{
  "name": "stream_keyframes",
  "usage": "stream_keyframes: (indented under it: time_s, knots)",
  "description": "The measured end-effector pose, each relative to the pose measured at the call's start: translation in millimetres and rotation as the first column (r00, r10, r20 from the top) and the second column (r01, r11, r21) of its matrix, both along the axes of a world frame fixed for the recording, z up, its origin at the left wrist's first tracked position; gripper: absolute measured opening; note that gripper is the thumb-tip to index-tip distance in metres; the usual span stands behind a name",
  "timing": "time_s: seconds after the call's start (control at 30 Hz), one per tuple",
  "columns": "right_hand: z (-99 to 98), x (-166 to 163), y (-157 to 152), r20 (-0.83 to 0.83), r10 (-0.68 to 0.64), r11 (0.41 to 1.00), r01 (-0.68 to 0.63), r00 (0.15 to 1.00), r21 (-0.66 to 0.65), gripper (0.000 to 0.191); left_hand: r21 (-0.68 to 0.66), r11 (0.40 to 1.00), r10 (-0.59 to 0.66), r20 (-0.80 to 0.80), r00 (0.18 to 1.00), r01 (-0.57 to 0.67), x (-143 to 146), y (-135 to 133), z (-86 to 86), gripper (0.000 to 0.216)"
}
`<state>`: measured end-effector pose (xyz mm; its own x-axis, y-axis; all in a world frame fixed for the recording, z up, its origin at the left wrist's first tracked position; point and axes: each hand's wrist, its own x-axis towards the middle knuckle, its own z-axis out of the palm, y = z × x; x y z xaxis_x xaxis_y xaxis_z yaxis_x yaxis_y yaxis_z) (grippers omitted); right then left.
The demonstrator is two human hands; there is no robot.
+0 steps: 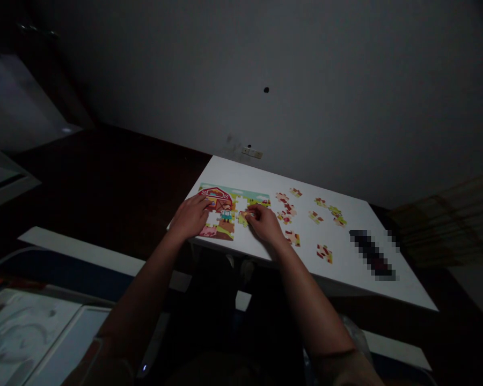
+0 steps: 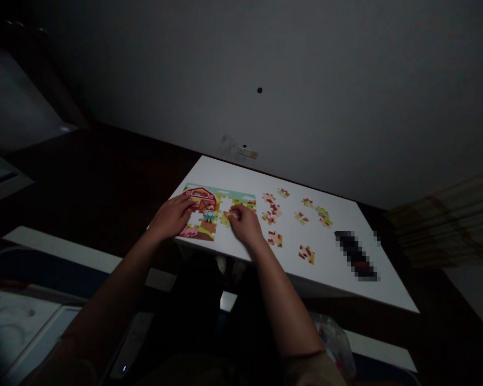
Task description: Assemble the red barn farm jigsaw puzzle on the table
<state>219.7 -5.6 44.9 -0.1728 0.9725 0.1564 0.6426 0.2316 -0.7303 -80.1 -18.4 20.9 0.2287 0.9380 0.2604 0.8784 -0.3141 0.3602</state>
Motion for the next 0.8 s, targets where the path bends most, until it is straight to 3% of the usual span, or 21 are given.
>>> stream_keyframes:
  time_s: [0.5,0.8]
  knots:
    - [-3.2,1.2,-6.4,0.028,0.007,1.0,-0.008,1.0,0.021,0.026,-0.035,0.998,0.054,0.079,0.995,-0.052,0.9,3.2,4.5,0.041]
    - [-7.5,1.0,-12.2,0.033,-0.013,0.999,0.012,0.999,0.033,0.034,-0.043,0.997,0.067,0.227,0.972,-0.058,-6.4,6.8,-1.2,0.043]
